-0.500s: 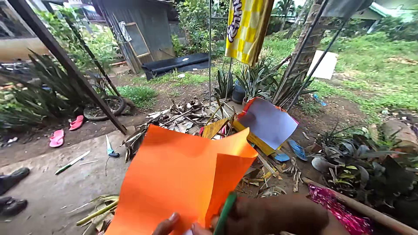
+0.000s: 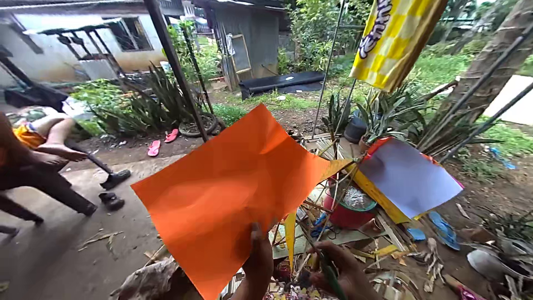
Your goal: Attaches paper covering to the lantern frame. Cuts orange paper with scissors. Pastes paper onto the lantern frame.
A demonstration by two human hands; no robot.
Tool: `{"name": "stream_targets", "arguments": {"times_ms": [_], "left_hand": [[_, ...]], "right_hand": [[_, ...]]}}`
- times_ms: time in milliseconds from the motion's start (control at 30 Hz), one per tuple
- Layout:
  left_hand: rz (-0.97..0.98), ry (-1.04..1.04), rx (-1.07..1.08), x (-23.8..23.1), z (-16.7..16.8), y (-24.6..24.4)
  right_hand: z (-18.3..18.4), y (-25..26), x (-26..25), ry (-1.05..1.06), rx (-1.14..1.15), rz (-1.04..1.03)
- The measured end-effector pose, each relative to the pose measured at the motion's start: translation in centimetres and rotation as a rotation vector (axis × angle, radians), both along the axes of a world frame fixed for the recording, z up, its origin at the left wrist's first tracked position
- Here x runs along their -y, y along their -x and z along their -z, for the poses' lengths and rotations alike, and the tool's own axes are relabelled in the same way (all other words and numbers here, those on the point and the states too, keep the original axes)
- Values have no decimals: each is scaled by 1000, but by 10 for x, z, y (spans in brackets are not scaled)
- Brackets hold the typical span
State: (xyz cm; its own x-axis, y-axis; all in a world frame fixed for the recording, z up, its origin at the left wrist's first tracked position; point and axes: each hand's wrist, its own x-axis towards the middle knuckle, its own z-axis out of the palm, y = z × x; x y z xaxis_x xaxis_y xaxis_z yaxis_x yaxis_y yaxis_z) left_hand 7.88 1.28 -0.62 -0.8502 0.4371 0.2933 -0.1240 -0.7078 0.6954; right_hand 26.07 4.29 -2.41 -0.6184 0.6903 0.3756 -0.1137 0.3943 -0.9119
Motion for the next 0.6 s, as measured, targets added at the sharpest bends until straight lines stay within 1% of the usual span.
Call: {"name": "stream_targets", "arguments": {"times_ms": [67,167,233,367,600], "left_hand": [[-37,-28,-28,-1,2,0],[-70,-21,-87,1,6,-4],[-59,19,-138,5,8,-7],[0,91,-303,9,23,-7],[127,67,-249,8,32,-17]], "right_hand": [[2,-3,-8,179,110,-104],[5,-1,-16,303,187,-240],[6,4,-16,329,204,-277],[2,12,-16,316,174,-276],[1,16,-13,369,96,-257]]}}
